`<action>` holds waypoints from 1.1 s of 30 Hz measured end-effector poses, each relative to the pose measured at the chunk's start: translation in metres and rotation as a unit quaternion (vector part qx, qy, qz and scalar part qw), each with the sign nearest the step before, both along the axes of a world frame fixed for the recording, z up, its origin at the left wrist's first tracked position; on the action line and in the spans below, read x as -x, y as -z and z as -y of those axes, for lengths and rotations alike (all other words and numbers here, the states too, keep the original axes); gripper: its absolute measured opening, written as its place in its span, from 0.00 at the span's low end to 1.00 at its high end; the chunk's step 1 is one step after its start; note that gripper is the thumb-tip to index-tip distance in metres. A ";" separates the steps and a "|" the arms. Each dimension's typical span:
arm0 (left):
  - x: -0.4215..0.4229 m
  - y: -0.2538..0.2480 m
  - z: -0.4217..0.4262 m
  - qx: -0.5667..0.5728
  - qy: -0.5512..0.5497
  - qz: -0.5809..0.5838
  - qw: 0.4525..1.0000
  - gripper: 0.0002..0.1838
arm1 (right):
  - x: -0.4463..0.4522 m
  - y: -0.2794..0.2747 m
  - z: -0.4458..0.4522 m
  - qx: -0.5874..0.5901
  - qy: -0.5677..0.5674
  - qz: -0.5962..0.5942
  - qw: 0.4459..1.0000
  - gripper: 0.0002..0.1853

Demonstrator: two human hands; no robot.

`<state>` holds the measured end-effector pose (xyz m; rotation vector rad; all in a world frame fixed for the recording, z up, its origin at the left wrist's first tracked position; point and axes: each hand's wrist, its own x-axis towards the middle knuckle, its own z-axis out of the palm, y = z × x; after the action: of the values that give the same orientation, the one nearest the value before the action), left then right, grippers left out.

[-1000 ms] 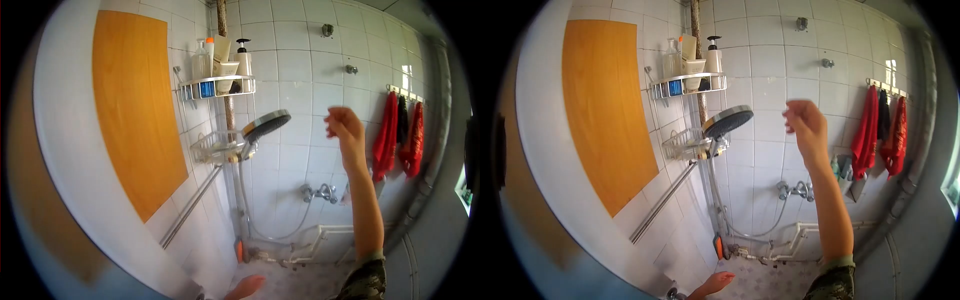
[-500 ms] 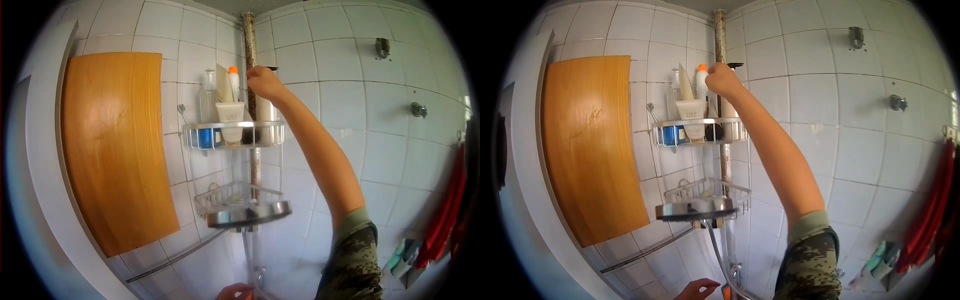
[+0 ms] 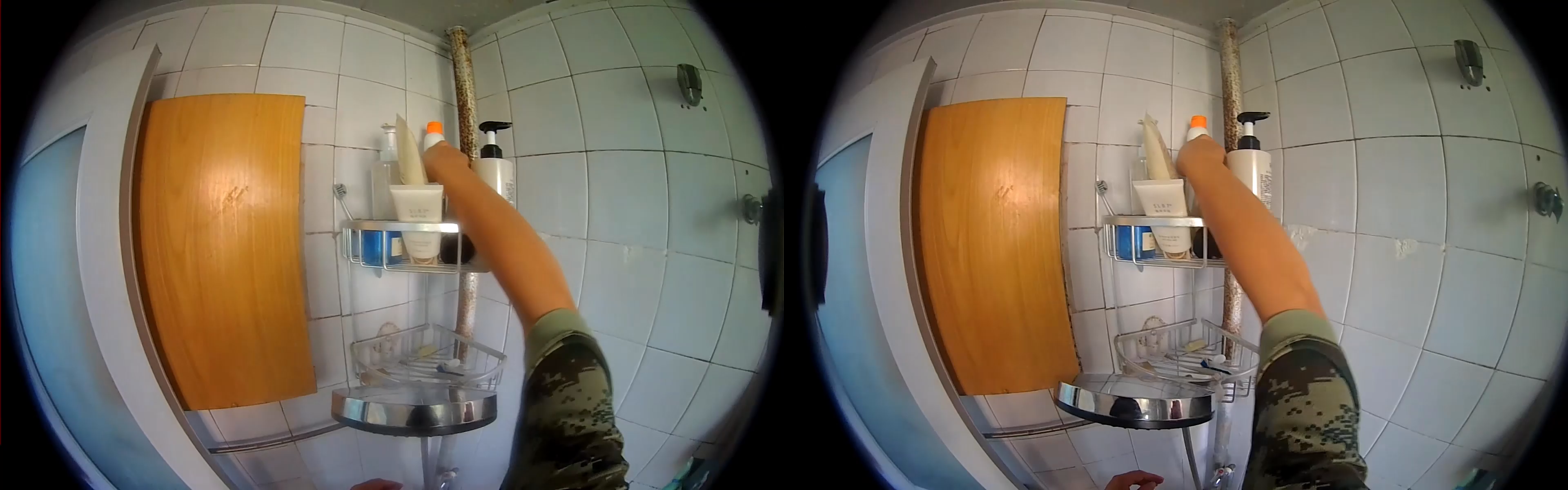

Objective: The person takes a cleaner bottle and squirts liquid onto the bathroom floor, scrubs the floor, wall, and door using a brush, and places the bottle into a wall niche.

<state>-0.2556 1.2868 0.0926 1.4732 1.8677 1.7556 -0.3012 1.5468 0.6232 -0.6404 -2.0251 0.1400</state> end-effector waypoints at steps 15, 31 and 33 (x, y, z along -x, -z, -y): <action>-0.016 0.000 0.038 0.061 -0.059 0.040 0.996 0.13 | -0.011 -0.006 0.001 -0.099 0.014 -0.189 0.977 0.28; 0.016 0.012 0.157 0.188 0.130 -0.061 0.972 0.12 | -0.326 0.125 0.078 -0.120 -0.317 -0.447 0.828 0.33; 0.024 0.026 0.178 0.209 0.191 -0.091 0.955 0.12 | -0.335 0.215 0.133 -0.044 -0.181 -0.504 0.843 0.30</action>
<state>-0.2801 1.1086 0.0667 1.7123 1.7373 1.0094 0.0335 1.4142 0.4081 -0.0445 -1.0764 0.4927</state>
